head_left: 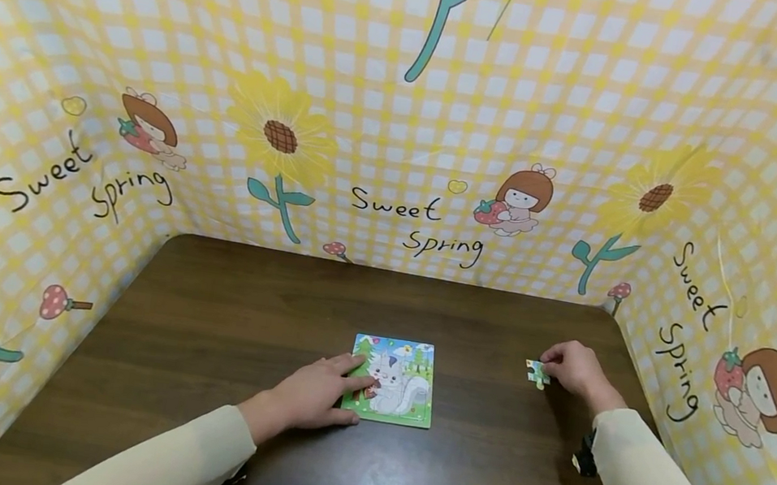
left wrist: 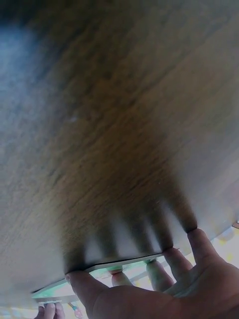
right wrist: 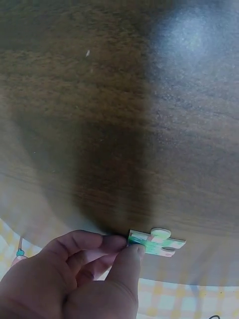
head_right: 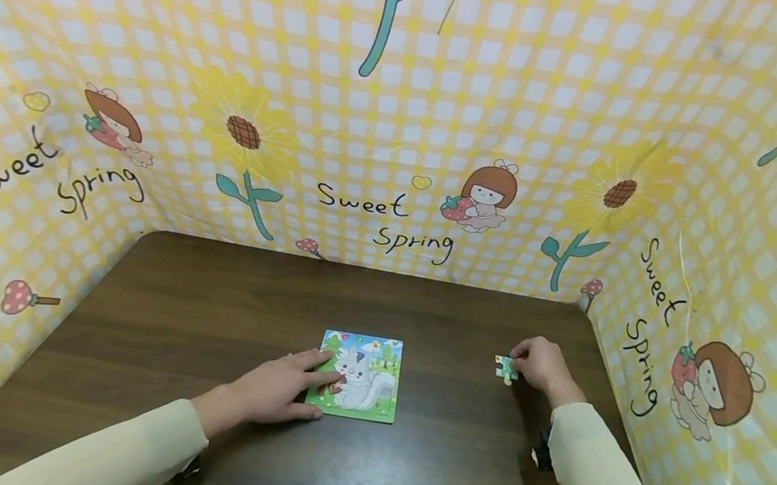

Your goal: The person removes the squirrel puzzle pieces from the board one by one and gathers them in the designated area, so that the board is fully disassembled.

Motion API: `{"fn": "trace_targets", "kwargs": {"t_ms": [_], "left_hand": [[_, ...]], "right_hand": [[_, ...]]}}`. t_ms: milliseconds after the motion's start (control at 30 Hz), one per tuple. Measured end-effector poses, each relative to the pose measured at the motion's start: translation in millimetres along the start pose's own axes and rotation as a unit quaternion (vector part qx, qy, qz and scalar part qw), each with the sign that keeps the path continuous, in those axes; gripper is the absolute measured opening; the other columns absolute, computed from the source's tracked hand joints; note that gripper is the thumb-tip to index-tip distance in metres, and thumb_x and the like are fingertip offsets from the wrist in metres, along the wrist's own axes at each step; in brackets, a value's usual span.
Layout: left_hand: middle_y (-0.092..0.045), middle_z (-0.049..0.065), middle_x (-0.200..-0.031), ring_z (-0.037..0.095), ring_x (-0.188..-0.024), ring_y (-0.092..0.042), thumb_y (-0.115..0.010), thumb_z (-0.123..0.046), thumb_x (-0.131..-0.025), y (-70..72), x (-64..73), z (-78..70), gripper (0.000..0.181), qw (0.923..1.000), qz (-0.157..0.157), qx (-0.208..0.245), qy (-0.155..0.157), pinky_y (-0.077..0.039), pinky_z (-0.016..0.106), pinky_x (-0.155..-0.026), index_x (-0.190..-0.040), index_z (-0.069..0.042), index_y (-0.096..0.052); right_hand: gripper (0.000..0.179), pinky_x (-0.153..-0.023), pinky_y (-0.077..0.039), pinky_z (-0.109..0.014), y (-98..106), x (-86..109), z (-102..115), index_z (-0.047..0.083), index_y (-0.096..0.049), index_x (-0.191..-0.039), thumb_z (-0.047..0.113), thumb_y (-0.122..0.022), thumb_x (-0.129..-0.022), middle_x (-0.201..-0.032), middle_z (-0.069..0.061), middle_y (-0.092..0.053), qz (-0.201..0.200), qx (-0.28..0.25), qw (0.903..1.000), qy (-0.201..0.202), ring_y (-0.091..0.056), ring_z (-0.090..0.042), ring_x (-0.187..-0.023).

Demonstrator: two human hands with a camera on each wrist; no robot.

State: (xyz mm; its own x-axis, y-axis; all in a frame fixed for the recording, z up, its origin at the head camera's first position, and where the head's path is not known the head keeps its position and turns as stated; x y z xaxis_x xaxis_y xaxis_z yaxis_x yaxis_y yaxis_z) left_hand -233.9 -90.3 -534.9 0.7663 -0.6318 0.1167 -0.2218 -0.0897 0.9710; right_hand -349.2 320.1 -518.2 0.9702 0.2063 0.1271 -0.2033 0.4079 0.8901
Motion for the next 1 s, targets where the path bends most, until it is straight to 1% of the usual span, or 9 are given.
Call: {"fn": "trace_targets", "kwargs": {"t_ms": [133,200,300,400,533,700,767,900,1000], "left_hand": [[-0.036,0.015,-0.164,0.037,-0.15,-0.037,-0.064,-0.057,-0.097,0.2,-0.3,-0.4,0.066,1.0,0.0,0.002,0.0,-0.042,0.06,-0.111,-0.155,-0.026,-0.05],[-0.036,0.015,-0.164,0.037,-0.15,-0.036,-0.063,-0.057,-0.097,-0.3,-0.8,0.5,0.067,1.0,0.001,0.0,0.001,-0.042,0.06,-0.111,-0.155,-0.027,-0.049],[-0.036,0.014,-0.164,0.036,-0.15,-0.037,-0.062,-0.059,-0.097,-0.6,-1.0,1.9,0.067,1.0,0.0,-0.008,0.003,-0.042,0.06,-0.111,-0.155,-0.028,-0.049],[-0.037,0.014,-0.164,0.036,-0.15,-0.037,-0.062,-0.06,-0.097,-0.6,-0.7,2.9,0.067,0.9999,0.0,-0.013,0.005,-0.043,0.06,-0.11,-0.154,-0.028,-0.05],[-0.038,0.015,-0.163,0.036,-0.149,-0.038,-0.064,-0.059,-0.096,-0.3,-0.5,2.0,0.066,0.9999,0.0,-0.013,0.001,-0.044,0.061,-0.108,-0.154,-0.028,-0.051],[-0.039,0.017,-0.162,0.038,-0.149,-0.038,-0.065,-0.057,-0.097,-0.7,-0.3,0.1,0.065,1.0,0.0,-0.003,-0.004,-0.044,0.064,-0.106,-0.153,-0.027,-0.052],[-0.039,0.018,-0.162,0.039,-0.149,-0.038,-0.066,-0.056,-0.096,-0.3,-0.2,-0.6,0.065,1.0,-0.001,0.002,-0.004,-0.044,0.065,-0.105,-0.153,-0.026,-0.053],[-0.039,0.018,-0.162,0.04,-0.149,-0.038,-0.066,-0.056,-0.096,-1.3,-0.9,-0.3,0.065,1.0,0.002,0.005,-0.001,-0.044,0.066,-0.105,-0.153,-0.027,-0.053],[-0.038,0.017,-0.163,0.04,-0.149,-0.037,-0.064,-0.057,-0.097,-2.8,-2.4,0.5,0.065,1.0,0.005,0.005,0.0,-0.044,0.066,-0.105,-0.153,-0.028,-0.052]], "right_hand": [[0.01,-0.075,-0.052,-0.041,3,0.1,7,0.0,-0.077,-0.095,0.008,-0.072,-0.092,-0.089,-0.01,-0.074,-0.002,0.006,0.9999,0.011,-0.063,-0.021,-0.08],[0.012,-0.075,-0.053,-0.042,5,-1.2,17,0.001,-0.077,-0.098,0.011,-0.072,-0.093,-0.091,-0.01,-0.075,-0.006,0.003,0.9996,0.026,-0.065,-0.021,-0.081],[0.015,-0.078,-0.054,-0.043,7,-4.6,39,0.002,-0.076,-0.102,0.015,-0.072,-0.095,-0.095,-0.009,-0.075,-0.01,-0.014,0.9987,0.048,-0.067,-0.022,-0.085],[0.018,-0.08,-0.055,-0.045,5,-7.4,69,0.002,-0.076,-0.105,0.017,-0.072,-0.095,-0.098,-0.01,-0.075,-0.005,-0.037,0.9967,0.072,-0.069,-0.024,-0.089],[0.023,-0.08,-0.055,-0.042,-9,-10.5,109,0.002,-0.075,-0.109,0.02,-0.074,-0.095,-0.101,-0.008,-0.075,0.013,-0.062,0.9938,0.091,-0.069,-0.023,-0.092],[0.025,-0.077,-0.055,-0.037,-35,-14.0,151,0.005,-0.074,-0.113,0.022,-0.075,-0.095,-0.103,-0.004,-0.074,0.041,-0.08,0.9911,0.098,-0.066,-0.017,-0.091],[0.023,-0.076,-0.055,-0.035,-44,-15.4,164,0.007,-0.075,-0.113,0.021,-0.076,-0.094,-0.102,-0.002,-0.073,0.051,-0.089,0.9901,0.095,-0.066,-0.015,-0.088],[0.023,-0.07,-0.055,-0.032,-63,-18.7,188,0.006,-0.075,-0.113,0.019,-0.076,-0.094,-0.098,-0.001,-0.073,0.071,-0.106,0.9869,0.099,-0.065,-0.013,-0.079],[0.023,-0.07,-0.054,-0.032,-74,-20.6,201,0.005,-0.075,-0.114,0.018,-0.075,-0.094,-0.097,-0.001,-0.072,0.082,-0.104,0.9858,0.103,-0.063,-0.014,-0.079]]}}
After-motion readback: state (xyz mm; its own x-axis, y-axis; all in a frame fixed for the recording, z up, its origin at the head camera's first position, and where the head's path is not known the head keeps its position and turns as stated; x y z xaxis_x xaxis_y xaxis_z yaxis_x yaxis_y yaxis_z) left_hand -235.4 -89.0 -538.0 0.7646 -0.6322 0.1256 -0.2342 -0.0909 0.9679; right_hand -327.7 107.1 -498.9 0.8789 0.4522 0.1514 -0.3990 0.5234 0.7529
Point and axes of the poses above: each hand's wrist, its own x-axis away from the middle knuckle, its own y-axis out of the back of the hand, z = x × y, the point moved 8 cm from there along -x, towards the middle knuckle
